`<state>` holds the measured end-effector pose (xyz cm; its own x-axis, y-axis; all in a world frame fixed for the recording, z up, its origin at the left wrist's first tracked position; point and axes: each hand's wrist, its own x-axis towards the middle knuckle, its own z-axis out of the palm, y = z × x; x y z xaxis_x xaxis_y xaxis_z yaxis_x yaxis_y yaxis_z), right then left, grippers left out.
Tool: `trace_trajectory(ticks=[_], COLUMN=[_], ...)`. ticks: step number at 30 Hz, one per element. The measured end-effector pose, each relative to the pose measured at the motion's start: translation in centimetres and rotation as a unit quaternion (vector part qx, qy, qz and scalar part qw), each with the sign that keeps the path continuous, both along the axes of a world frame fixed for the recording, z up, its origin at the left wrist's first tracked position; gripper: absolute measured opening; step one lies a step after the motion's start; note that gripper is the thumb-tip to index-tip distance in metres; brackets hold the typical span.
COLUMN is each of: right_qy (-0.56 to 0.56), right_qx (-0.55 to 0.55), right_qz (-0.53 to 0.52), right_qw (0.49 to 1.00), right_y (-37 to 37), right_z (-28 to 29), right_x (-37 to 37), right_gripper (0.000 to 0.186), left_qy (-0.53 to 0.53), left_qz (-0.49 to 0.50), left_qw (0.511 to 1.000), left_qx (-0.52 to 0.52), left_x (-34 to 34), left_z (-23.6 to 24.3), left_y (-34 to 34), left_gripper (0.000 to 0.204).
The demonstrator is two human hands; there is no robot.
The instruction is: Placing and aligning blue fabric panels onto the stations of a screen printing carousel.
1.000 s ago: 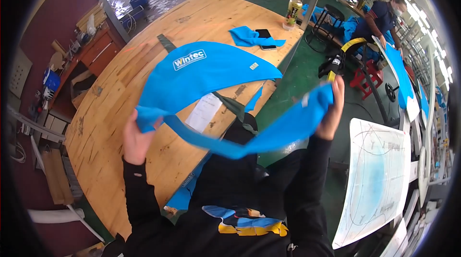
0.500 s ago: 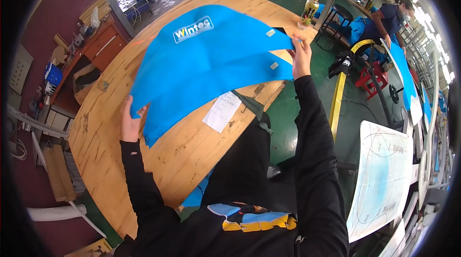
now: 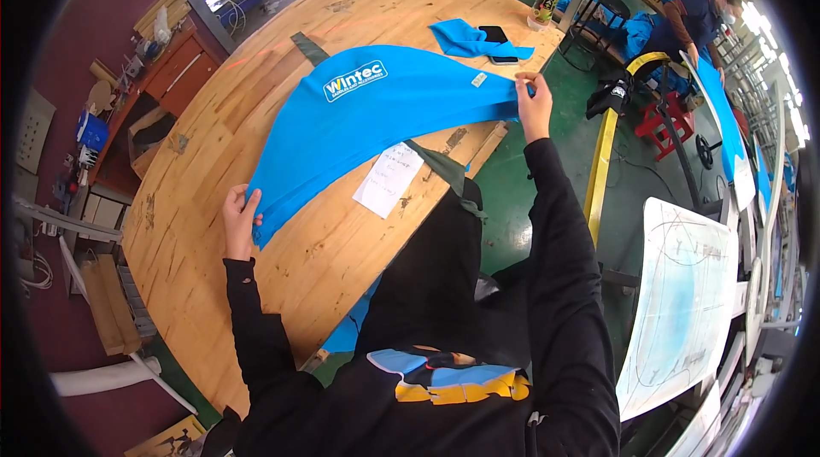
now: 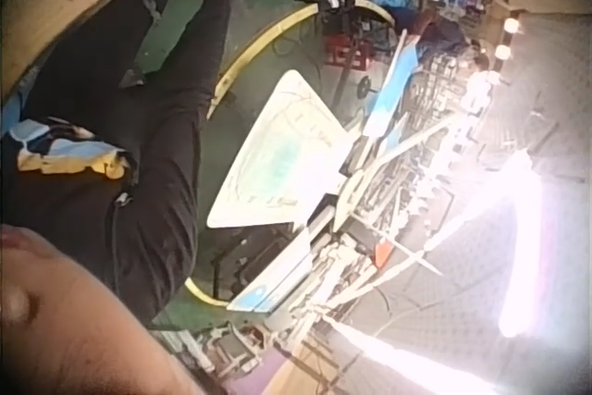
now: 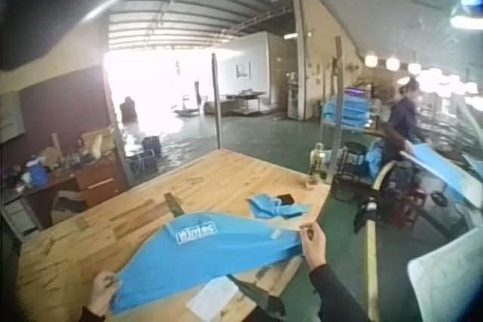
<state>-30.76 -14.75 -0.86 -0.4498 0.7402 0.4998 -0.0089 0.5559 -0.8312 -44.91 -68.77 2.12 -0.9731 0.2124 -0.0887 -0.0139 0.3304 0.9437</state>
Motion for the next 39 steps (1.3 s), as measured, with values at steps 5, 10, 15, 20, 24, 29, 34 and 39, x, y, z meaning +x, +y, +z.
trace_trajectory(ticks=[5, 10, 15, 20, 24, 29, 34, 39], right_qy=[-0.074, -0.117, -0.123, 0.158, 0.167, 0.347, 0.416, 0.421], right_qx=[0.050, 0.042, 0.172, 0.042, 0.117, 0.175, -0.027, -0.094], right_qz=[-0.065, -0.070, -0.186, 0.144, 0.377, 0.554, 0.550, 0.538], right_qw=[0.994, 0.990, 0.960, 0.976, 0.903, 0.736, 0.724, 0.724], right_y=[-0.4, -0.8, -3.4, -10.9, -17.9, -21.1, -22.3, -21.3], right_z=[-2.1, -2.5, 0.8, 11.5, 20.0, 24.9, 26.8, 27.7], right_x=[1.2, 1.8, 2.0, 4.4, 11.6, 16.6, 22.8, 27.0], right_gripper=[0.010, 0.009, 0.010, 0.010, 0.020, 0.020, 0.010, 0.014], left_qy=[0.043, 0.166, 0.231, 0.464, 0.494, 0.529, 0.484, 0.461], left_qz=[0.007, -0.003, 0.080, 0.017, -0.147, -0.247, -0.281, -0.275], left_qw=[0.998, 0.985, 0.935, 0.830, 0.818, 0.777, 0.773, 0.779], left_qx=[-0.041, -0.050, -0.255, -0.308, -0.256, -0.235, -0.299, -0.324], left_x=[0.0, -0.8, 1.7, 5.0, 6.0, 3.9, 2.9, 3.5], left_z=[-1.8, -4.0, -1.7, 1.8, 2.8, 1.3, -1.8, -3.4], left_y=[-1.1, -2.4, -1.7, 4.9, 12.9, 24.7, 33.6, 38.5], left_gripper=[0.032, 0.028, 0.025, 0.025, 0.037, 0.051, 0.066, 0.073])
